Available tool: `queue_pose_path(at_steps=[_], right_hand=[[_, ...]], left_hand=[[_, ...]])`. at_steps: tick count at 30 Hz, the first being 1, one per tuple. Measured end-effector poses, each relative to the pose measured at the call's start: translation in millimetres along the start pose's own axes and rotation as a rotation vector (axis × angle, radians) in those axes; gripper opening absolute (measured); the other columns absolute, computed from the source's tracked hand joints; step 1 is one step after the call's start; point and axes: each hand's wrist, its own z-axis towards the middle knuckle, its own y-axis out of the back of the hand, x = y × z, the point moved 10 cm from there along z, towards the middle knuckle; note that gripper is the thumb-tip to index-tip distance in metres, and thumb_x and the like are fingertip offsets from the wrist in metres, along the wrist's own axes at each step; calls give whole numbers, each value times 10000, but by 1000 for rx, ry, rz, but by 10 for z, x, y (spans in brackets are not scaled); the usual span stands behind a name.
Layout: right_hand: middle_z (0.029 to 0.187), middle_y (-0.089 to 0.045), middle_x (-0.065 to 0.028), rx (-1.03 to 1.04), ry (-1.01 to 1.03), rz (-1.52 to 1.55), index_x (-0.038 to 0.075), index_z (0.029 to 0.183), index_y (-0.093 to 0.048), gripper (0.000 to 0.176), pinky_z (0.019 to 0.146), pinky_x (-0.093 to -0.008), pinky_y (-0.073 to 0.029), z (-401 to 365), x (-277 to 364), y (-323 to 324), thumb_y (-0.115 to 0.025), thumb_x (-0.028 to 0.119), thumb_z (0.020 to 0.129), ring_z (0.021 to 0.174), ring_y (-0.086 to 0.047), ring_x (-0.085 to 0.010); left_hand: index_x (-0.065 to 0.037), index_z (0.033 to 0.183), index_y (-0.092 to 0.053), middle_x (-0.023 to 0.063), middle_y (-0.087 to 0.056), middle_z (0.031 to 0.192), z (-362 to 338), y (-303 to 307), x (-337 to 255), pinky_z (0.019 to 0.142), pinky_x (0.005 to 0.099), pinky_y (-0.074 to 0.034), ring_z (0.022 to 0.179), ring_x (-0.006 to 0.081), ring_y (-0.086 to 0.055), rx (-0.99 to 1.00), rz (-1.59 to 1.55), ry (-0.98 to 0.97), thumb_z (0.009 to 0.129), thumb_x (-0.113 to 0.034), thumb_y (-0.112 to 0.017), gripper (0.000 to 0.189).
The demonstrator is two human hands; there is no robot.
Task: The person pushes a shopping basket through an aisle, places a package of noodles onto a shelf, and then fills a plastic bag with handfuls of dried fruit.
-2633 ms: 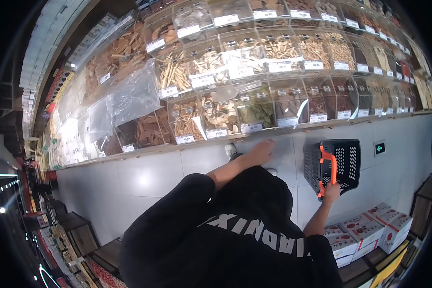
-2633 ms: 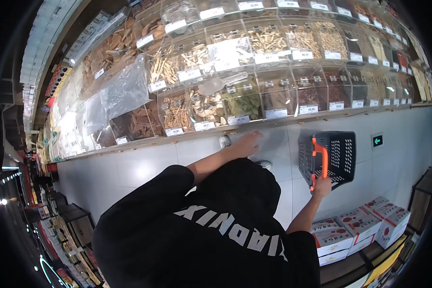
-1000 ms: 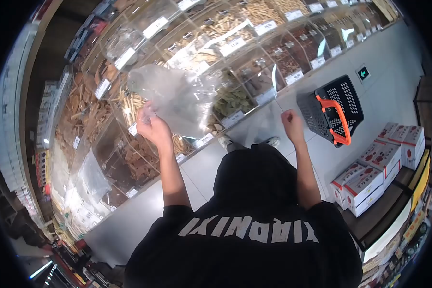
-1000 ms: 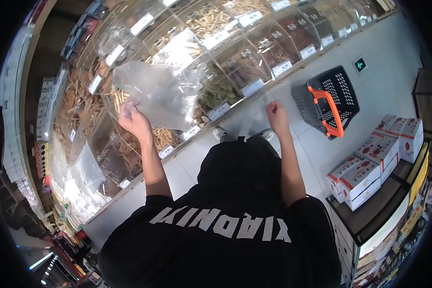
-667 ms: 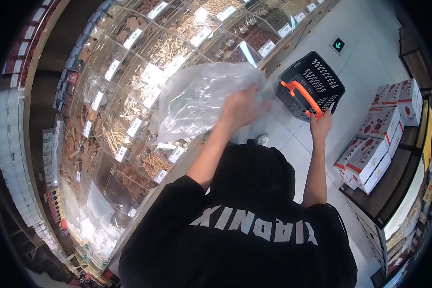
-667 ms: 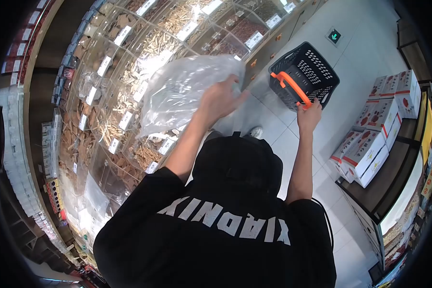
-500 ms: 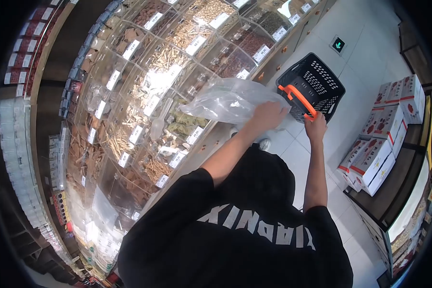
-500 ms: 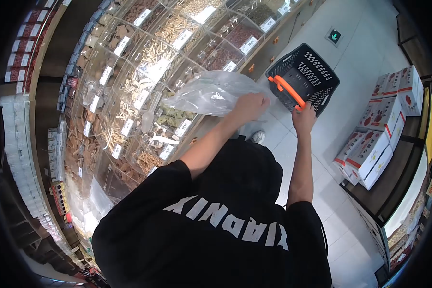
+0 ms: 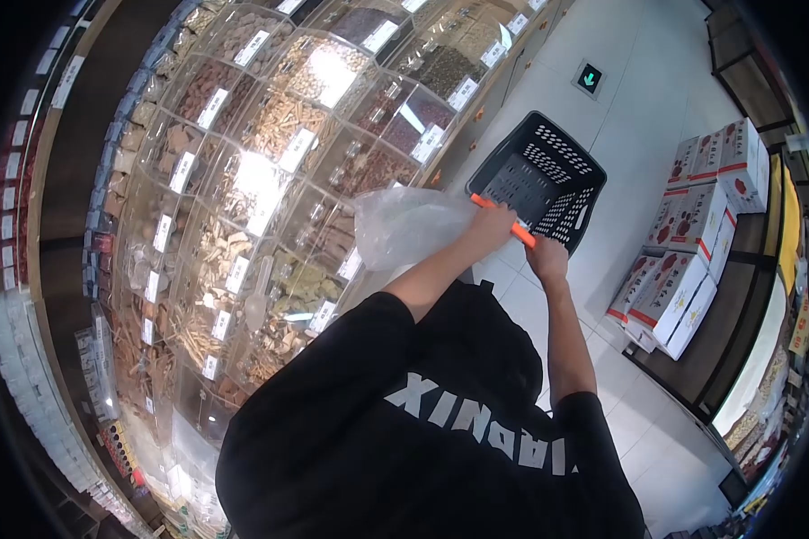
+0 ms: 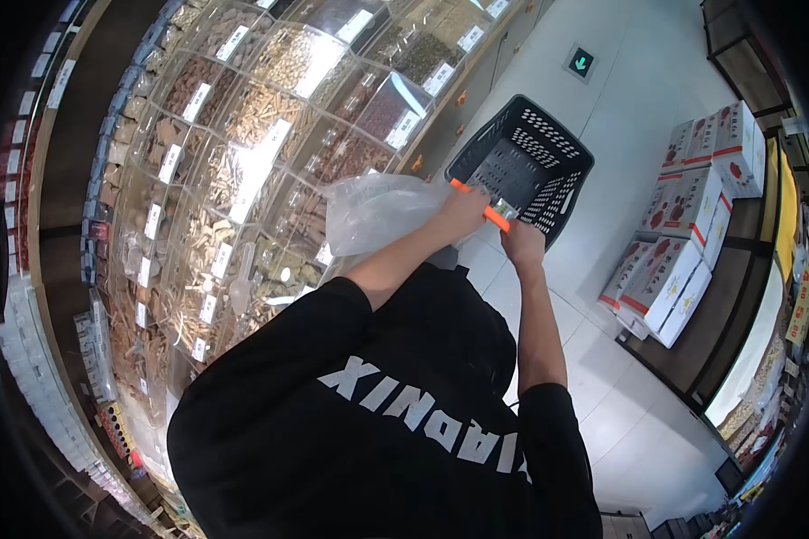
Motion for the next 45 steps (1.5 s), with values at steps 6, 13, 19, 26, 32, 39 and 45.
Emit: queue_pose_path(at_steps=[6, 13, 19, 26, 32, 39, 45], right_hand=[[751, -704, -167, 30, -21, -62, 99, 796, -709, 205, 670, -492, -565, 445, -419, 105, -673, 297, 837, 715, -698, -369], [733, -697, -165, -44, -16, -98, 87, 775, -703, 197, 665, -489, -566, 1191, -731, 491, -671, 278, 815, 711, -696, -370], [705, -693, -166, -66, -3, -119, 89, 766, -710, 240, 651, -482, -569, 1759, -918, 698, -664, 312, 843, 676, -695, -368], [719, -696, -162, -78, -14, -88, 80, 762, -697, 229, 654, -470, -569, 2464, -1133, 957, -694, 304, 808, 691, -696, -360], [692, -696, -146, -146, 5, -90, 101, 773, -731, 249, 621, -465, -563, 3162, -1359, 1335, -684, 338, 832, 648, -698, -342], [789, -713, -213, 17, -63, 67, 30, 839, -740, 312, 752, -489, -575, 4021, -1676, 1643, -670, 333, 805, 779, -713, -389], [900, -712, -266, 76, -93, 147, 32, 937, -756, 345, 836, -508, -555, 4542, -1780, 1751, -630, 333, 825, 878, -698, -433]], left_hand=[[-31, 1107, -611, 223, -649, 1038, 436, 79, -56, 803, 518, -548, 926, 400, -687, 136, -168, 31, 841, -177, -647, 306], [25, 1133, -597, 229, -654, 1098, 1248, 160, -47, 823, 456, -565, 983, 362, -690, 217, -147, -17, 826, -54, -612, 317], [4, 1149, -575, 229, -653, 1086, 1872, 290, 44, 831, 454, -555, 967, 362, -693, 195, -124, -12, 824, -67, -619, 335], [-13, 1153, -559, 242, -632, 1105, 2682, 409, 218, 821, 475, -551, 954, 386, -690, 158, -141, 11, 820, -122, -664, 366], [-46, 1160, -563, 235, -614, 1107, 3525, 657, 311, 799, 486, -553, 942, 391, -687, 105, -127, 72, 819, -139, -674, 371], [-45, 1181, -554, 211, -594, 1125, 4446, 817, 440, 808, 509, -553, 955, 413, -676, 57, -128, 137, 825, -143, -655, 383], [-52, 1352, -488, 201, -467, 1470, 4535, 1245, 426, 777, 550, -551, 887, 456, -681, -247, -231, 378, 834, -120, -601, 534]])
